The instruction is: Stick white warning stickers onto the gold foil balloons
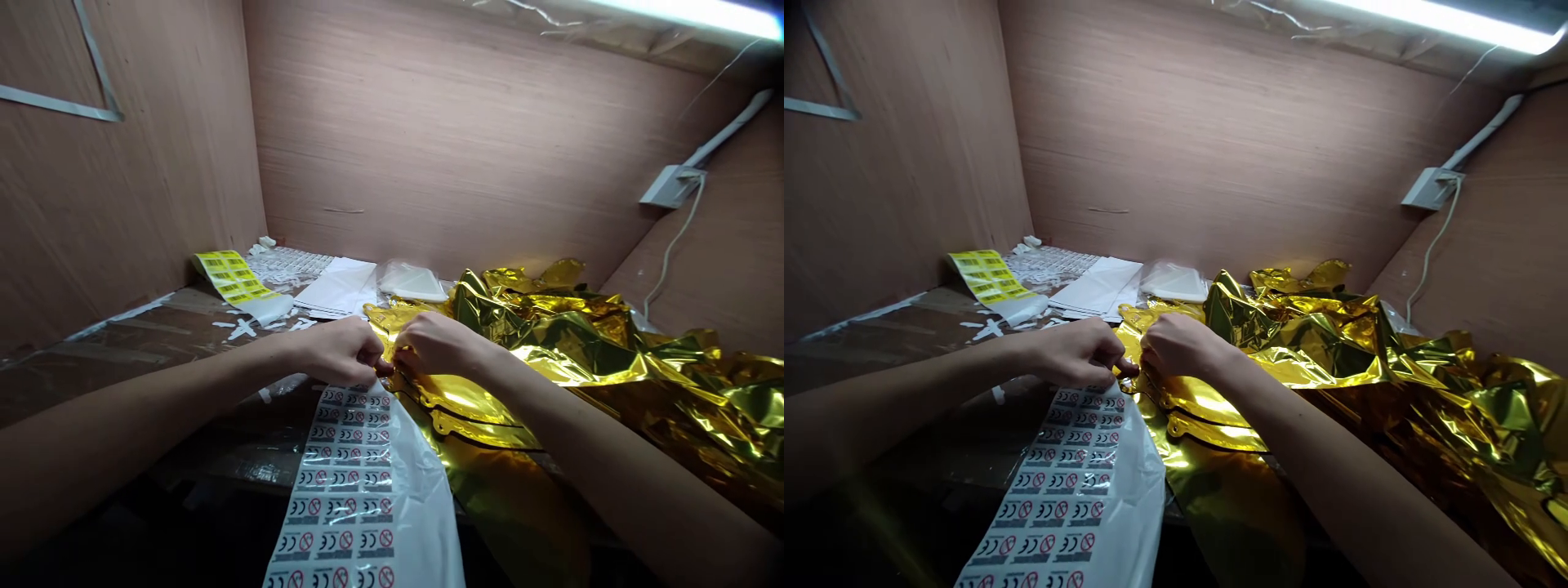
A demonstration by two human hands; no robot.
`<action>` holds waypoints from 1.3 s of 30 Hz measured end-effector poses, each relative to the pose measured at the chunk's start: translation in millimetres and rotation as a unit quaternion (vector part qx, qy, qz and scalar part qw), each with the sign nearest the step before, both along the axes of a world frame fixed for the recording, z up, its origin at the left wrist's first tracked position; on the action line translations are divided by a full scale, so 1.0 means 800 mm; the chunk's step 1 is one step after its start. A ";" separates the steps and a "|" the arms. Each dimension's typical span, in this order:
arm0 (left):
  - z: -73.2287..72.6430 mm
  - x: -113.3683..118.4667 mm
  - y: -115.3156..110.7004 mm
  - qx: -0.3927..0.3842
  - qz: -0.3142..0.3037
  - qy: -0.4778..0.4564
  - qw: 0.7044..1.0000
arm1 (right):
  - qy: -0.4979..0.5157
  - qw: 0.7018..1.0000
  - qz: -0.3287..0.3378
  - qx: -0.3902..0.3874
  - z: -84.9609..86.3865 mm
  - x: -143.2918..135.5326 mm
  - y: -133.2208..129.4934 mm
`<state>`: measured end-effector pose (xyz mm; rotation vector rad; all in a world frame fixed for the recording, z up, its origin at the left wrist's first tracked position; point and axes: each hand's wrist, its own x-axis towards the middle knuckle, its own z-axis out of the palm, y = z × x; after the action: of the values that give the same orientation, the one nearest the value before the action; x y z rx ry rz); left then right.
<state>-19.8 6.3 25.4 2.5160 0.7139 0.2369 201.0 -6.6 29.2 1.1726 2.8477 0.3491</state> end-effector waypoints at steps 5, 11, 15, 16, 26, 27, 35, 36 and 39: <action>0.003 0.000 -0.004 -0.005 0.004 0.005 1.000 | 0.021 1.000 0.001 0.005 -0.002 0.002 0.019; 0.004 -0.001 -0.002 -0.051 0.000 -0.005 0.999 | 0.044 0.998 -0.027 0.022 -0.006 0.014 0.002; 0.002 -0.003 0.003 -0.078 -0.005 -0.013 0.997 | 0.122 0.992 -0.032 -0.031 -0.003 0.029 -0.053; 0.001 -0.003 0.004 -0.084 -0.007 -0.017 0.996 | 0.133 0.989 -0.041 -0.057 -0.001 0.033 -0.068; 0.000 -0.006 0.012 -0.133 -0.009 -0.047 0.990 | 0.033 0.994 -0.106 -0.006 -0.023 0.030 -0.124; 0.001 -0.007 0.014 -0.137 -0.010 -0.059 0.989 | 0.020 0.992 -0.122 0.005 -0.025 0.030 -0.123; 0.009 -0.019 0.029 -0.252 -0.103 -0.113 0.955 | 0.185 0.965 -0.183 0.021 -0.018 0.050 -0.098; 0.009 -0.020 0.030 -0.257 -0.112 -0.098 0.955 | 0.231 0.954 -0.189 0.004 -0.018 0.055 -0.093; 0.009 -0.019 0.029 -0.254 -0.116 -0.095 0.955 | 0.365 0.897 -0.233 -0.091 -0.024 0.070 -0.079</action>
<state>-35.3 29.1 32.8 2.0256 0.3400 0.1802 256.8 -69.4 10.2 2.2422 2.8531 -0.4753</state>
